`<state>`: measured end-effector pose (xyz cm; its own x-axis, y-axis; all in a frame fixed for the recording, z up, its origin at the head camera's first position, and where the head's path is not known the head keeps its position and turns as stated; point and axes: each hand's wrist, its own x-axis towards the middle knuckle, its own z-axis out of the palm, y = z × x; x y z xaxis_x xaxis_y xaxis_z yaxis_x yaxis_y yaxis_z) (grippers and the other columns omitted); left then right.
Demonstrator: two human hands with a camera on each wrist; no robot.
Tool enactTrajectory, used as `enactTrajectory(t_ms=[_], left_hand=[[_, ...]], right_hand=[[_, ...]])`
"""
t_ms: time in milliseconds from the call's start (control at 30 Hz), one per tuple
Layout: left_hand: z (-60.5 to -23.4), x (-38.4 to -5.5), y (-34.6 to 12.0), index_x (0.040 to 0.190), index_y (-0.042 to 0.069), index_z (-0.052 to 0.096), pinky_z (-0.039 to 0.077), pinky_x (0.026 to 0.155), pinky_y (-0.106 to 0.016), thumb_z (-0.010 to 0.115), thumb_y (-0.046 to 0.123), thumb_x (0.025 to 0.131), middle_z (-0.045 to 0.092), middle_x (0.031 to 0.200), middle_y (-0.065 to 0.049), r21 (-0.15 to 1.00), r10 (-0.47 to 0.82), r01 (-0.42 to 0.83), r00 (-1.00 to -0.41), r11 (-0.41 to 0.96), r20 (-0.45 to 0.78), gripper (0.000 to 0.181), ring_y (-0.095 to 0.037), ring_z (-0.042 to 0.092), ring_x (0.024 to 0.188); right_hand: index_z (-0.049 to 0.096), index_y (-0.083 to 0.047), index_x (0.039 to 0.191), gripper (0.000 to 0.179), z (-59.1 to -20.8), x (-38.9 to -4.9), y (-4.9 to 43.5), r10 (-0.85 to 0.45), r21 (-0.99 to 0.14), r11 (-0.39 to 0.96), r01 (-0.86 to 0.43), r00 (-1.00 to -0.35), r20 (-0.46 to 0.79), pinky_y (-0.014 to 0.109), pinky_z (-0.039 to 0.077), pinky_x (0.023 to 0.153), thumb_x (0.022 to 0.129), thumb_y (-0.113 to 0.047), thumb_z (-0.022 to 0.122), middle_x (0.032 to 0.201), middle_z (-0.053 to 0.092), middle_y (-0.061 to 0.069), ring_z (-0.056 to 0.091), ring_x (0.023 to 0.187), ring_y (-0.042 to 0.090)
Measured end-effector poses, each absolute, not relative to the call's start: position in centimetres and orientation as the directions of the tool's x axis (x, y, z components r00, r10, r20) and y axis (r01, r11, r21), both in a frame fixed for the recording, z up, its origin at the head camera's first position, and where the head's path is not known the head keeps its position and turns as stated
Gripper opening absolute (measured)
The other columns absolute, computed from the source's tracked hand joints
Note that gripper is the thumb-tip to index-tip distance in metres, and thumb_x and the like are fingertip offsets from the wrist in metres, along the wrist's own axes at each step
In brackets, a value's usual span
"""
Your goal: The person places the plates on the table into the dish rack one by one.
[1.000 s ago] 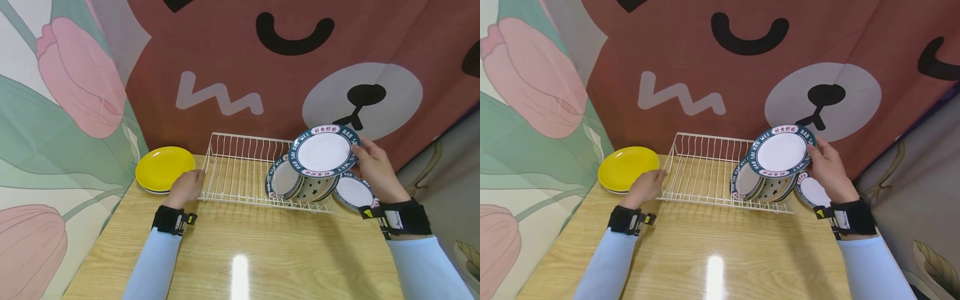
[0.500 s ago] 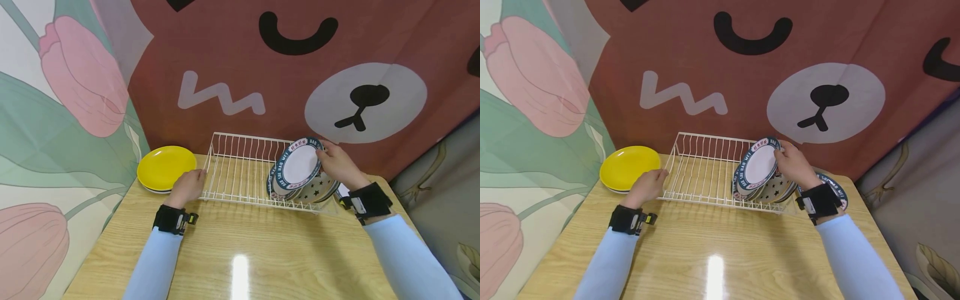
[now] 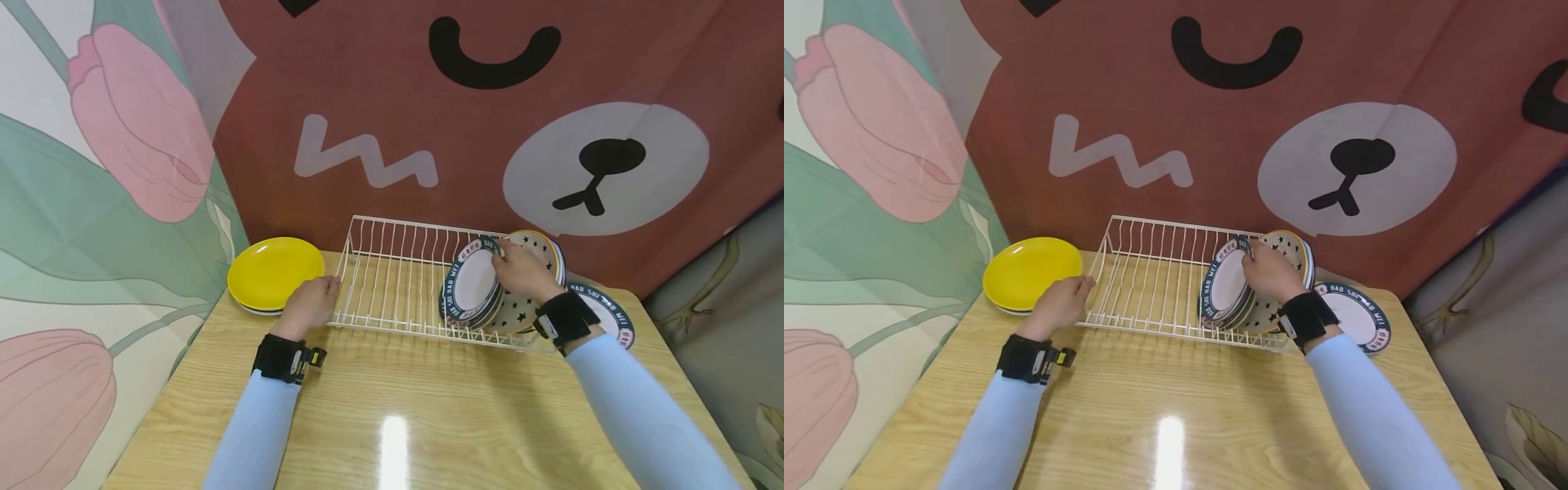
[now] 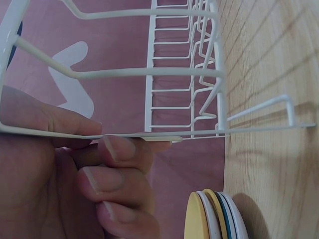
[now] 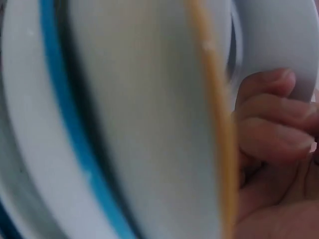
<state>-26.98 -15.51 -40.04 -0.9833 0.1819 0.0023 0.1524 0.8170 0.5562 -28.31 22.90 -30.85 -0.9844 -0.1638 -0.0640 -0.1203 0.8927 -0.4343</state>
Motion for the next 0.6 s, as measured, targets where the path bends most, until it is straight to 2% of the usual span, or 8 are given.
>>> enactTrajectory(t_ms=[100, 133, 300, 433, 600], left_hand=[[-40.0, -26.9, -15.5, 0.096, 0.008, 0.057, 0.036, 0.054, -0.035, 0.027, 0.038, 0.107, 0.043, 0.065, -0.007, 0.555, 0.18, 0.15, -0.984, 0.818, -0.001, 0.044, -0.023, 0.045, 0.057], [-40.0, -26.9, -15.5, 0.096, 0.008, 0.057, 0.036, 0.054, -0.035, 0.027, 0.038, 0.107, 0.044, 0.065, -0.007, 0.556, 0.178, 0.148, -0.984, 0.818, -0.001, 0.044, -0.023, 0.045, 0.057], [-39.9, -26.9, -15.5, 0.097, 0.006, 0.058, 0.036, 0.054, -0.035, 0.027, 0.037, 0.107, 0.043, 0.065, -0.007, 0.553, 0.178, 0.147, -0.984, 0.82, -0.003, 0.045, -0.023, 0.044, 0.057], [-40.0, -26.9, -15.5, 0.1, 0.005, 0.059, 0.036, 0.054, -0.035, 0.027, 0.038, 0.107, 0.043, 0.066, -0.008, 0.556, 0.181, 0.143, -0.983, 0.819, -0.012, 0.046, -0.023, 0.044, 0.057], [-40.0, -26.9, -15.5, 0.102, 0.005, 0.059, 0.036, 0.055, -0.035, 0.027, 0.038, 0.107, 0.043, 0.066, -0.008, 0.558, 0.179, 0.138, -0.984, 0.818, -0.018, 0.046, -0.023, 0.044, 0.057]], right_hand=[[0.022, 0.006, 0.148, 0.053, -31.2, -28.4, 22.3, -0.154, -0.414, 0.903, -0.111, -0.986, -0.071, 0.037, 0.042, 0.052, 0.104, -0.021, 0.033, 0.097, 0.059, 0.024, 0.047, 0.05, 0.021], [0.024, 0.007, 0.147, 0.052, -31.3, -28.5, 22.2, -0.153, -0.4, 0.909, -0.117, -0.986, -0.06, 0.036, 0.041, 0.052, 0.104, -0.02, 0.035, 0.099, 0.06, 0.024, 0.046, 0.05, 0.02], [0.039, 0.007, 0.14, 0.044, -32.0, -28.7, 21.9, -0.158, -0.336, 0.931, -0.142, -0.987, -0.02, 0.035, 0.039, 0.051, 0.102, -0.016, 0.039, 0.09, 0.062, 0.02, 0.049, 0.054, 0.021], [0.047, 0.007, 0.133, 0.039, -32.4, -28.8, 21.7, -0.167, -0.295, 0.943, -0.155, -0.986, -0.014, 0.037, 0.044, 0.055, 0.101, -0.015, 0.041, 0.097, 0.064, 0.023, 0.055, 0.062, 0.023], [0.051, 0.008, 0.129, 0.038, -33.0, -28.9, 21.4, -0.146, -0.247, 0.958, -0.145, -0.989, 0.015, 0.044, 0.049, 0.062, 0.1, -0.015, 0.046, 0.106, 0.064, 0.027, 0.058, 0.072, 0.027]])
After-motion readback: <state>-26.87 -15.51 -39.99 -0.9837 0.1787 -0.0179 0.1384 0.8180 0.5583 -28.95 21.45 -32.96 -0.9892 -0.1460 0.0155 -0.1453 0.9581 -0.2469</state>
